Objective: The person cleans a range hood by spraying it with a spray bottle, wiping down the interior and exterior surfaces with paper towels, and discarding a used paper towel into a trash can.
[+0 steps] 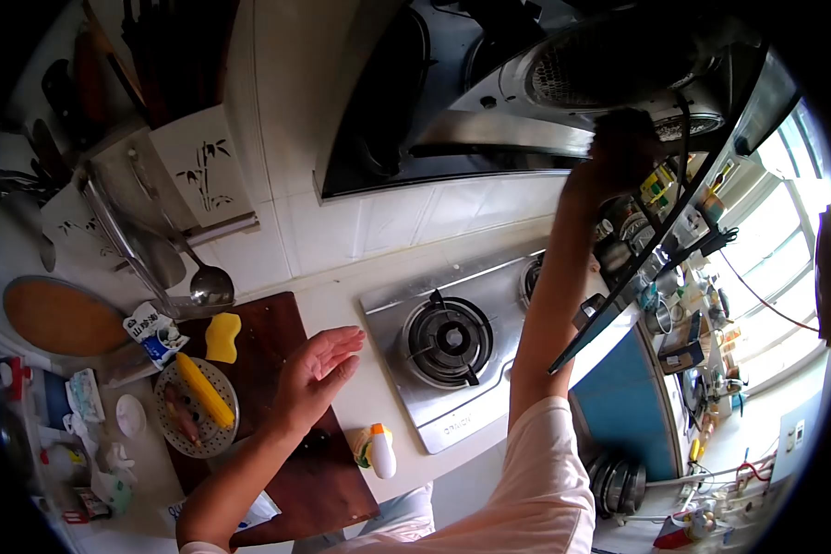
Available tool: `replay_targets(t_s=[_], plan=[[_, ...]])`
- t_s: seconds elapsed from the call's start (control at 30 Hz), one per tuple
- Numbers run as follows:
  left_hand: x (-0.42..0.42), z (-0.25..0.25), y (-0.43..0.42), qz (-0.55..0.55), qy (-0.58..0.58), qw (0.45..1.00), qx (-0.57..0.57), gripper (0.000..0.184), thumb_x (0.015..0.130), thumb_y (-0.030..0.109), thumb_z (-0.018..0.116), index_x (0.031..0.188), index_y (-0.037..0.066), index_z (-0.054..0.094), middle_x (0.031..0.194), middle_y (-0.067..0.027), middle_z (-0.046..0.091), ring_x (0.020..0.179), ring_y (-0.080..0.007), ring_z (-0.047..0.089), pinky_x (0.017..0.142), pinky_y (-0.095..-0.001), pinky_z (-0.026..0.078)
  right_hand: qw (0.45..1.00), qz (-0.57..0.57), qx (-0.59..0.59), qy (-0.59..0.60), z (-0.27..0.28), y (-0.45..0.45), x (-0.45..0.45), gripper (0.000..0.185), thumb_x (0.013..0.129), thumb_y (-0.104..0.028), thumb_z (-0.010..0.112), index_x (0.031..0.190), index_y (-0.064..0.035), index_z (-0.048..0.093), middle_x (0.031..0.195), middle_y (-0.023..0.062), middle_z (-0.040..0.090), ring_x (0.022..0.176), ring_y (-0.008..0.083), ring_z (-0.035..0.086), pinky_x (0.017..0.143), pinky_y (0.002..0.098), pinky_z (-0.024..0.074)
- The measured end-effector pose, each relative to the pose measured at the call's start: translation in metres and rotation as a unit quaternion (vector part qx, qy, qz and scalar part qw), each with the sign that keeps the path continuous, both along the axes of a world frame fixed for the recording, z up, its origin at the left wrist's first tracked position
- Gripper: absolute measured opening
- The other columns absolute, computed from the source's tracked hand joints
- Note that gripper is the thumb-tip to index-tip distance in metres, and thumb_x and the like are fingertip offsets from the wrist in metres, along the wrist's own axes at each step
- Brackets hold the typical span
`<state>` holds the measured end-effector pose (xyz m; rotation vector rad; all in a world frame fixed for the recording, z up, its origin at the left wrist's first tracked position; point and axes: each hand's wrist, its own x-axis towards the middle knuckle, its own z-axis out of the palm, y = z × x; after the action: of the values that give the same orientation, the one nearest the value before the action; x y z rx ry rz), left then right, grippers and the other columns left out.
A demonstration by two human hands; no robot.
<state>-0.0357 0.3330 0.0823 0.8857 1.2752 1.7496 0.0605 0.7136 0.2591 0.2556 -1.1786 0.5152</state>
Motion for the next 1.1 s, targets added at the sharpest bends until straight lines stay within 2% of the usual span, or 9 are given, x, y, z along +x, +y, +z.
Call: replay_targets(t_s=[0.17, 0.23, 0.33, 0.53, 0.6, 0.67, 0.77, 0.93, 1.1], plan=[[-0.01, 0.007, -0.019, 0.014, 0.011, 1.0, -0.016, 0.037, 0.089, 0.002, 0.061, 0.123, -0.003, 0.049, 0.122, -0.0131, 0.058, 0.114, -0.0194, 0.055, 0.101, -0.0328, 0.042, 0.978, -0.031, -0.179, 0.105, 0.045, -0.001, -0.015, 0.032, 0.091, -0.019, 0.058, 0.119, -0.0029, 0.054, 0.105, 0.0098, 0.064, 0.084, 0.0196, 0.063, 0.069, 0.0299, 0.0546], [-0.012, 0.01, -0.026, 0.019, 0.007, 0.999, -0.028, 0.037, 0.089, 0.002, 0.061, 0.124, -0.002, 0.05, 0.122, -0.0127, 0.058, 0.114, -0.0192, 0.056, 0.101, -0.0324, 0.042, 0.988, -0.048, -0.115, 0.094, 0.054, -0.003, -0.02, 0.041, 0.09, -0.021, 0.059, 0.125, -0.0041, 0.048, 0.118, 0.0127, 0.058, 0.097, 0.0228, 0.062, 0.08, 0.0326, 0.0552], [-0.015, 0.01, -0.031, 0.023, 0.014, 0.999, -0.034, 0.037, 0.089, 0.002, 0.061, 0.124, -0.001, 0.05, 0.122, -0.0122, 0.058, 0.114, -0.0188, 0.056, 0.101, -0.0319, 0.043, 0.978, -0.153, -0.064, 0.126, 0.072, -0.021, -0.031, 0.025, 0.094, -0.02, 0.053, 0.113, -0.0045, 0.059, 0.109, 0.0095, 0.063, 0.103, 0.0238, 0.06, 0.088, 0.039, 0.0488], [-0.006, 0.0, -0.021, 0.006, -0.005, 1.0, -0.024, 0.035, 0.089, 0.004, 0.06, 0.122, -0.001, 0.051, 0.12, -0.0129, 0.059, 0.112, -0.0203, 0.057, 0.1, -0.0326, 0.042, 0.893, -0.443, 0.085, -0.004, 0.08, -0.051, -0.031, 0.026, 0.093, -0.024, 0.053, 0.106, -0.0035, 0.061, 0.111, 0.0108, 0.061, 0.094, 0.0204, 0.062, 0.078, 0.034, 0.0546], [-0.001, 0.003, -0.02, -0.002, 0.004, 1.0, -0.023, 0.034, 0.089, 0.003, 0.06, 0.122, -0.001, 0.051, 0.12, -0.0128, 0.059, 0.112, -0.0202, 0.057, 0.1, -0.0323, 0.043, 0.934, -0.333, 0.129, 0.005, 0.04, -0.052, -0.058, 0.017, 0.093, -0.014, 0.053, 0.104, -0.0072, 0.063, 0.112, 0.0098, 0.062, 0.11, 0.0265, 0.056, 0.095, 0.0431, 0.0429], [0.002, 0.003, -0.02, -0.002, 0.01, 1.0, -0.017, 0.034, 0.089, 0.002, 0.059, 0.122, -0.001, 0.051, 0.12, -0.0126, 0.059, 0.112, -0.02, 0.057, 0.1, -0.0322, 0.043, 0.923, -0.343, 0.175, 0.009, 0.028, -0.056, -0.065, 0.013, 0.086, -0.004, 0.054, 0.094, -0.0062, 0.065, 0.101, 0.0092, 0.062, 0.088, 0.0235, 0.06, 0.074, 0.0324, 0.0514], [0.012, 0.002, -0.027, -0.005, 0.017, 1.0, -0.02, 0.034, 0.089, 0.001, 0.059, 0.123, -0.001, 0.051, 0.12, -0.0125, 0.059, 0.111, -0.0197, 0.057, 0.1, -0.0319, 0.043, 0.913, -0.378, 0.14, -0.061, -0.007, -0.049, -0.053, 0.016, 0.082, 0.001, 0.057, 0.094, -0.0057, 0.064, 0.099, 0.0085, 0.062, 0.088, 0.0203, 0.06, 0.07, 0.0274, 0.0511], [0.016, 0.004, -0.043, 0.006, 0.035, 0.999, -0.009, 0.034, 0.089, 0.0, 0.058, 0.122, -0.001, 0.051, 0.12, -0.0124, 0.059, 0.111, -0.0192, 0.057, 0.099, -0.032, 0.043, 0.994, -0.079, -0.046, 0.052, -0.003, -0.045, -0.023, 0.02, 0.081, 0.002, 0.06, 0.099, -0.0045, 0.061, 0.096, 0.0053, 0.061, 0.084, 0.0148, 0.059, 0.068, 0.0243, 0.0506], [0.011, 0.0, -0.056, 0.026, 0.029, 0.999, -0.015, 0.035, 0.089, 0.001, 0.06, 0.122, -0.003, 0.05, 0.119, -0.0118, 0.059, 0.111, -0.0185, 0.057, 0.099, -0.032, 0.044, 0.98, -0.134, -0.14, 0.053, 0.023, -0.045, -0.033, 0.021, 0.083, -0.003, 0.061, 0.105, -0.0046, 0.061, 0.103, 0.0054, 0.058, 0.095, 0.0181, 0.058, 0.081, 0.0316, 0.0506]])
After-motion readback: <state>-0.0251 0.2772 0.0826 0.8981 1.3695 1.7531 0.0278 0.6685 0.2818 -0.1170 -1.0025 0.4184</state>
